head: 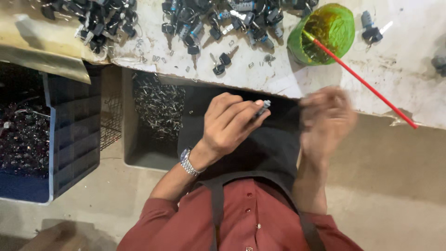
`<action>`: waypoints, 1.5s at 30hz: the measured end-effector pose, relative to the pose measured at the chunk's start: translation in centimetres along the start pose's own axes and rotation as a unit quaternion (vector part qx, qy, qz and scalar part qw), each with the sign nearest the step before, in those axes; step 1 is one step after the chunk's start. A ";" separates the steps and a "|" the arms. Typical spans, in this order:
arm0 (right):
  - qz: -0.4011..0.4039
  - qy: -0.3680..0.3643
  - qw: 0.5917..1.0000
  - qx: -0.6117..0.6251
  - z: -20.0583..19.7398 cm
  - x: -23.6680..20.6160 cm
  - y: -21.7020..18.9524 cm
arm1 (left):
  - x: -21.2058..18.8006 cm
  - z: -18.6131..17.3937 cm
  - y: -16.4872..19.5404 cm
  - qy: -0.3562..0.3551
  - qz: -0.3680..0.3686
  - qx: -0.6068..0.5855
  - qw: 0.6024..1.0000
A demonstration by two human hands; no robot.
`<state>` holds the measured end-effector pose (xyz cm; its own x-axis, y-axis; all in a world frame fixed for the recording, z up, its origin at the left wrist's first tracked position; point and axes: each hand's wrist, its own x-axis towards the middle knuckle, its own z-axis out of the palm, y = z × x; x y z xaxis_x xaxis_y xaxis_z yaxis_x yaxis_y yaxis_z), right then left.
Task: The person picks up a small black plastic component from the workbench, holds it in one hand, and uses a long red-handled brush dipped in a green cup of liquid to coat a part of the component. They then press or fit a small metal insert into the component and set it back on the table, repeating this cycle with successive components.
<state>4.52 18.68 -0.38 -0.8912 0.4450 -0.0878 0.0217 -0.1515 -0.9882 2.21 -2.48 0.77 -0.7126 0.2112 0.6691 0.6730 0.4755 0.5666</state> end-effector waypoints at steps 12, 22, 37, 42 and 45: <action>-0.029 0.050 0.984 0.170 -3.2 -0.6 -1.3 | 1.5 -0.4 -0.1 0.003 -0.092 0.018 0.996; 0.051 0.065 0.984 0.160 -5.2 -2.5 1.1 | 1.6 0.2 0.0 0.008 -0.105 0.009 0.994; -0.068 -0.075 0.971 -0.218 -0.3 0.0 -0.5 | -1.5 -3.7 -0.5 -0.040 -0.203 0.266 0.942; -0.269 -0.181 0.750 -0.577 1.4 -1.2 0.0 | 1.1 -0.1 -3.7 -0.090 -0.151 0.324 0.930; -0.281 -0.166 0.708 -0.626 2.6 -1.3 -0.9 | 1.8 -1.1 -4.1 -0.077 -0.136 0.284 0.946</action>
<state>4.49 15.90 0.90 -0.9713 -0.1391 0.1932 -0.1794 0.9612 -0.2094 -1.61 -5.04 0.19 -0.8942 0.1156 0.4325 0.2755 0.9036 0.3281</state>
